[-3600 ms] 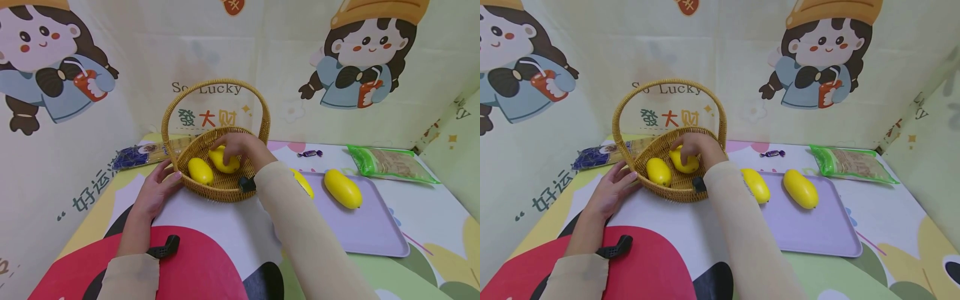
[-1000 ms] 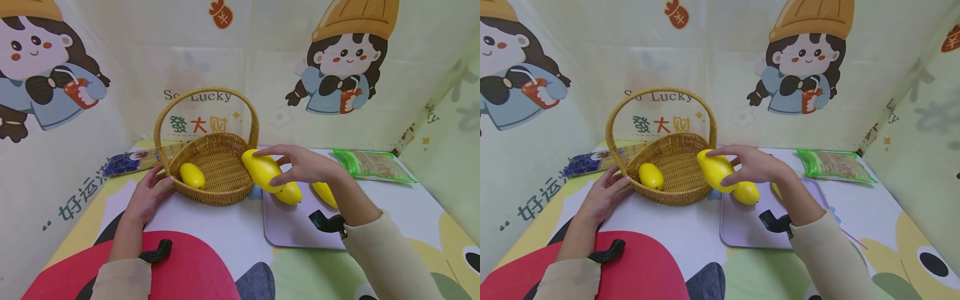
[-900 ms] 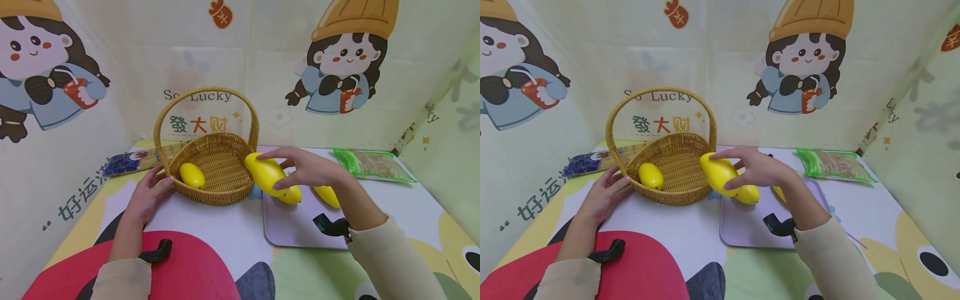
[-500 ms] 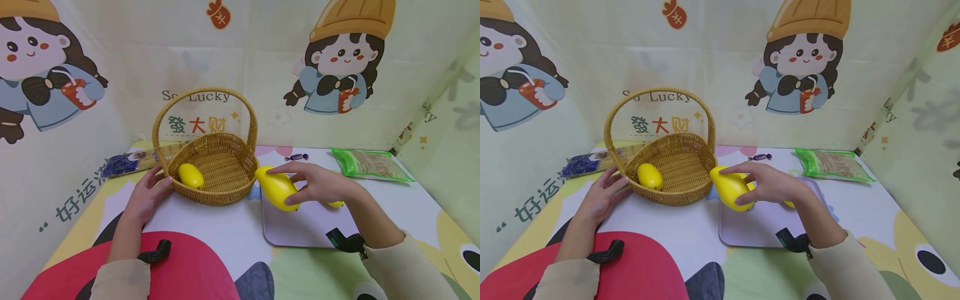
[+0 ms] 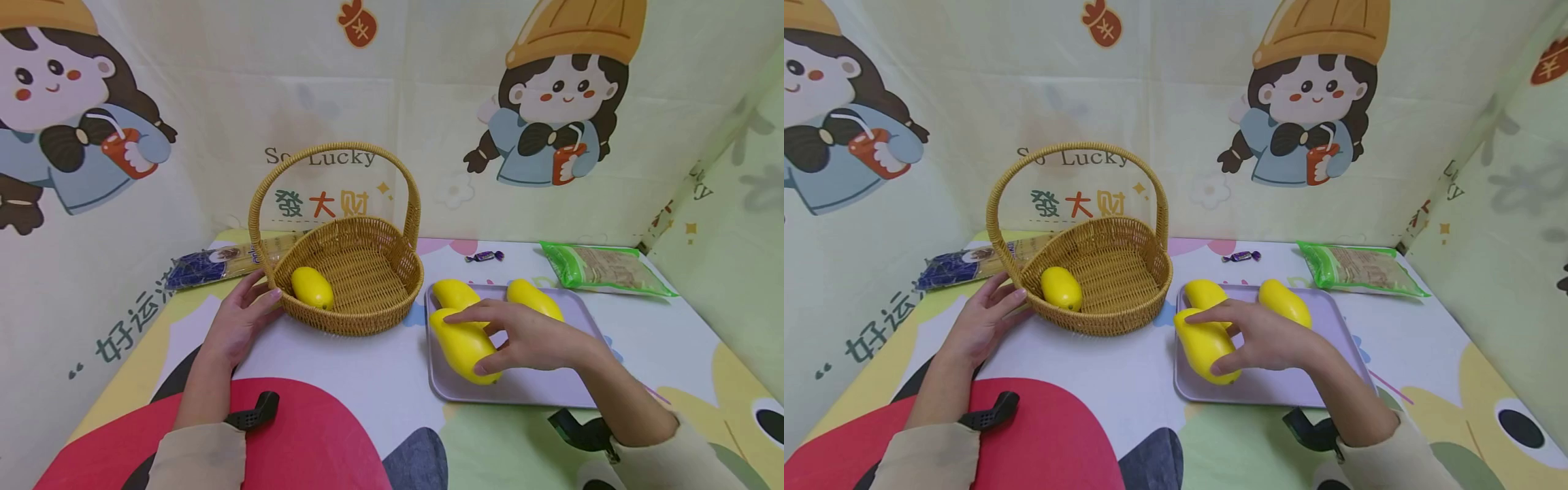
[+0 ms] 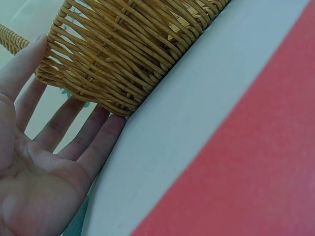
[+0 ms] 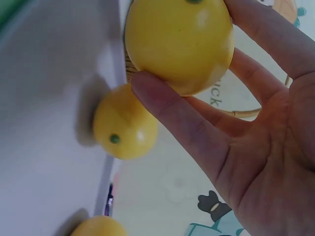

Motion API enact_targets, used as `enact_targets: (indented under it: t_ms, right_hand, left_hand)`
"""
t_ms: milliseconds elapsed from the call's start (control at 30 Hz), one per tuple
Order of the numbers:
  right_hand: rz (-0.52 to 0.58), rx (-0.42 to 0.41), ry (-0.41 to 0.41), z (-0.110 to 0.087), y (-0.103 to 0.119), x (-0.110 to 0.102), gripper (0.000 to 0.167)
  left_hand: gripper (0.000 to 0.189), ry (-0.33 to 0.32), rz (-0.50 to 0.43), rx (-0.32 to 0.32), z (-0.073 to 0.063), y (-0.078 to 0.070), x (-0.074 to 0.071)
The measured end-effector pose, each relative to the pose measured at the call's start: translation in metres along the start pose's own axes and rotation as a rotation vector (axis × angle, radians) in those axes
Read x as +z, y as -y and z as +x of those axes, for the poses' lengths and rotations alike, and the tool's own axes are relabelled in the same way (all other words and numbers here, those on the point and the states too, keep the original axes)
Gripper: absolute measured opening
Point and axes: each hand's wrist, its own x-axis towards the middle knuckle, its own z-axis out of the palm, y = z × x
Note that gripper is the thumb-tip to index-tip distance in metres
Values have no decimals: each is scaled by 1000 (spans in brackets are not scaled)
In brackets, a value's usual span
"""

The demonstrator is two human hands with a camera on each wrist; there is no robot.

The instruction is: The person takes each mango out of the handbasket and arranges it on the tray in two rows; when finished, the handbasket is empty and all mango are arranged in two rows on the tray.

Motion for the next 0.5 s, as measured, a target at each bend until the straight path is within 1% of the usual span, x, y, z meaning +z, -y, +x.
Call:
enact_targets:
  t_ms: [200, 300, 500]
  right_hand:
    - [-23, 48, -24, -5, -2, 12, 63]
    - [-52, 68, -30, -7, -3, 16, 63]
    - [-95, 60, -5, -8, -7, 22, 64]
  left_hand:
    - [81, 0, -9, 7, 0, 1, 0]
    - [80, -2, -7, 10, 0, 1, 0]
    - [81, -8, -11, 8, 0, 2, 0]
